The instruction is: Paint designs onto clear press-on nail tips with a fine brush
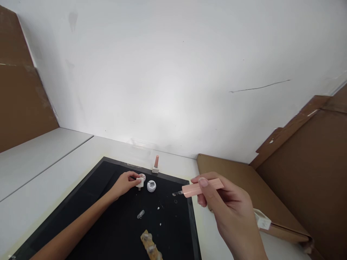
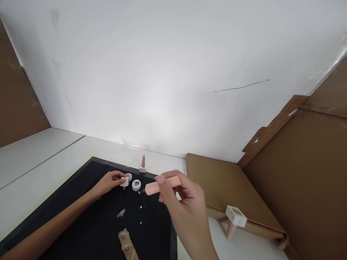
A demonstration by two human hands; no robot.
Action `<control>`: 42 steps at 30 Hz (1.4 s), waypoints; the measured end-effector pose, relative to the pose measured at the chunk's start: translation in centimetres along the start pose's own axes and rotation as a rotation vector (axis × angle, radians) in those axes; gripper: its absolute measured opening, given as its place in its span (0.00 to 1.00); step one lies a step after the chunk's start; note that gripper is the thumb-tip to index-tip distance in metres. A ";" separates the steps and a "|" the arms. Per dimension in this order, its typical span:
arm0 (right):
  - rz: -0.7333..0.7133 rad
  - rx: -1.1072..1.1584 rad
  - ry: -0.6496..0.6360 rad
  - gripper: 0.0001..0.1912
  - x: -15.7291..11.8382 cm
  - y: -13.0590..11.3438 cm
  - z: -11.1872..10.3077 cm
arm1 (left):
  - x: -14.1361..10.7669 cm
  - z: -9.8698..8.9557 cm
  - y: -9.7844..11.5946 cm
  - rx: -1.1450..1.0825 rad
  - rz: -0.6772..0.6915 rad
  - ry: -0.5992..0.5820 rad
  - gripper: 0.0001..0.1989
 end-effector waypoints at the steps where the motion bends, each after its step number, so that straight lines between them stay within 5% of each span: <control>1: 0.011 0.009 0.003 0.16 -0.1 -0.1 0.1 | 0.0 0.0 0.0 0.006 0.008 0.003 0.15; 21: -0.064 -0.006 -0.079 0.19 0.2 0.2 0.0 | -0.5 -0.1 0.9 0.055 0.120 0.074 0.14; 26: -0.028 0.028 -0.019 0.16 0.1 -0.1 0.2 | -1.2 -2.0 2.1 0.131 0.182 0.128 0.10; 31: -0.057 0.026 -0.026 0.18 0.0 -0.2 0.4 | -4.2 -3.7 3.0 0.192 0.297 -0.139 0.14; 36: -0.087 -0.014 -0.034 0.20 0.2 0.1 0.2 | -6.4 -2.1 1.5 0.251 0.291 -0.231 0.12; 42: -0.113 -0.023 -0.037 0.19 0.1 -0.1 0.2 | -7.3 0.4 0.3 0.251 0.284 -0.134 0.08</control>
Point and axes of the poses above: each hand's wrist, its own x-axis towards the middle knuckle, its own z-axis out of the palm, y = z × x, the point moved 3 cm from there along x, towards the middle knuckle, and after that the axes turned 11 degrees about y, right-handed, at the moved point
